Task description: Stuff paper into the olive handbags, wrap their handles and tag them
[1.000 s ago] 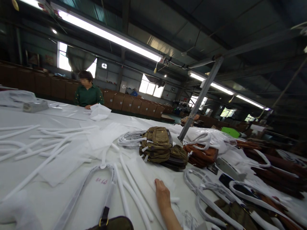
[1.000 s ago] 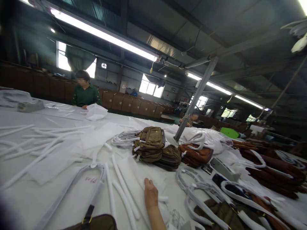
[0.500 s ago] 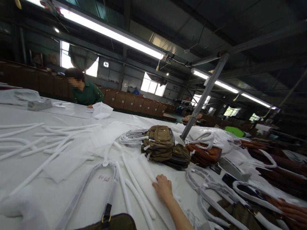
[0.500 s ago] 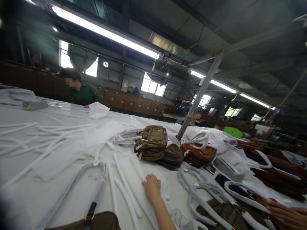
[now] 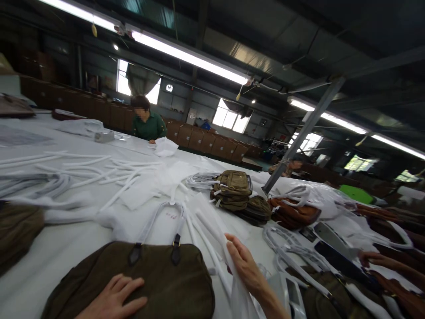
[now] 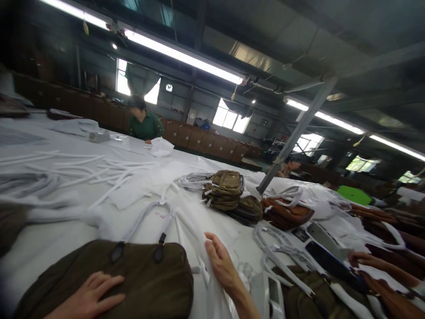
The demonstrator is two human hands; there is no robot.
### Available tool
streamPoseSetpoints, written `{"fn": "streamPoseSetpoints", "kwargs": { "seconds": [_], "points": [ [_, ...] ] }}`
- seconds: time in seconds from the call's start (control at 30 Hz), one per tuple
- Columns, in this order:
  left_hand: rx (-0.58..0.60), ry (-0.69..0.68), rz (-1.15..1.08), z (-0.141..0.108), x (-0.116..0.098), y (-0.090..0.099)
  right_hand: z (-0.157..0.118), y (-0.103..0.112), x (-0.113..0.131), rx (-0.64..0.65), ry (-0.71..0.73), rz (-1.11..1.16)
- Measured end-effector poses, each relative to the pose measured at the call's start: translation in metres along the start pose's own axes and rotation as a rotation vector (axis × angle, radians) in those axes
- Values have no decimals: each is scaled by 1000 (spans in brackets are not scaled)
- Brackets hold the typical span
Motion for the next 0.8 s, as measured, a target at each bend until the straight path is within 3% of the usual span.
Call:
{"fn": "streamPoseSetpoints", "kwargs": {
  "seconds": [0.07, 0.17, 0.27, 0.37, 0.43, 0.57, 0.8],
  "points": [
    [115, 54, -66, -1, -7, 18, -27, -26, 13, 148, -69, 144],
    [336, 99, -204, 6, -18, 50, -57, -59, 38, 378, -2, 186],
    [428, 161, -287, 14, -17, 71, -78, -89, 59, 546, 126, 26],
    [463, 195, -315, 19, -10, 76, -91, -125, 60, 635, 257, -219],
    [501, 195, -337, 23, -6, 77, -92, -151, 47, 601, 311, -332],
    [601, 156, -386, 33, 1, 82, -83, -192, 11, 377, 406, -468],
    [713, 122, -370, 37, 6, 82, -64, -223, -15, -16, 676, -882]
  ]
}}
Point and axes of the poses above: each hand's wrist, its own z-axis towards the middle knuckle, its own y-axis out of the back of the hand, x = y × z, the point moved 1 cm from there along z, towards the middle knuckle, and after that the axes turned 1 degree about y, right-handed, at the moved point
